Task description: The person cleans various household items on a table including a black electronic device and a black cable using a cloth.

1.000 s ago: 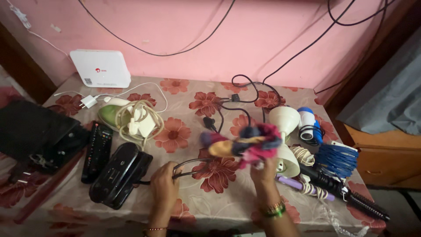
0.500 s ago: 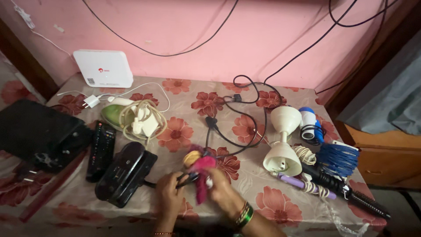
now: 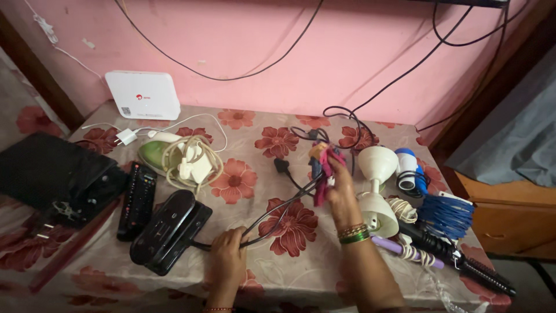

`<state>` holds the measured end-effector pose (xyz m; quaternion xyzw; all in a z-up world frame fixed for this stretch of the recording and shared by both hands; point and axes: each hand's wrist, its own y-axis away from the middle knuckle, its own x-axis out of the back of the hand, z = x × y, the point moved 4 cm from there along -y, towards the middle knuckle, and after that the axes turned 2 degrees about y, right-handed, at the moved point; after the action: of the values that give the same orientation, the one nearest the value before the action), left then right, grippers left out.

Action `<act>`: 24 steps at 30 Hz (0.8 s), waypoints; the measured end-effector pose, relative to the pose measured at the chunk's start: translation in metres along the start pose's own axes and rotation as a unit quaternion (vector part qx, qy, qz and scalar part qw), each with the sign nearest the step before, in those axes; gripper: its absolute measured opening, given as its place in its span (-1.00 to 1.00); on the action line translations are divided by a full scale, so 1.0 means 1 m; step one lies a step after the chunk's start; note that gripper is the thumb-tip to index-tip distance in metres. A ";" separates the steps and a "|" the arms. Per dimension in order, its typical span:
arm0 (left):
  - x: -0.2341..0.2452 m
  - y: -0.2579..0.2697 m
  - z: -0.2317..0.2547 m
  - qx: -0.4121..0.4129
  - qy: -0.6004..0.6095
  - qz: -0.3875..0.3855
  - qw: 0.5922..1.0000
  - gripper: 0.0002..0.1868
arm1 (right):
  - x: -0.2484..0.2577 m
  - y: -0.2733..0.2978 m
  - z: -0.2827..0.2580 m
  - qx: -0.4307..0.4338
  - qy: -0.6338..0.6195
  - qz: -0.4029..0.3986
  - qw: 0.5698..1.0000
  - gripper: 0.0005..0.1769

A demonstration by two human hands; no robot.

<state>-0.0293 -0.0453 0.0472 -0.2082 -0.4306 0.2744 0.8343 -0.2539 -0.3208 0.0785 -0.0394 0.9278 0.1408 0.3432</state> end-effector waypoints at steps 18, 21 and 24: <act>-0.101 -0.062 0.071 0.171 0.019 -0.204 0.964 -0.32 | -0.014 0.047 0.084 -0.014 -0.043 -0.148 0.988 -0.75; -0.091 -0.062 0.086 0.082 0.045 -0.156 0.983 -0.20 | -0.014 0.043 0.075 -0.070 -0.055 -0.132 0.987 -0.72; -0.076 -0.054 0.102 0.057 0.022 -0.175 0.983 -0.21 | 0.003 0.025 0.069 -0.081 -0.025 -0.078 0.993 -0.71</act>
<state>-0.1350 -0.1234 0.0881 -0.0880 -0.4261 0.1437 0.8889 -0.2170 -0.2772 0.0321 -0.1355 0.8988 0.1890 0.3715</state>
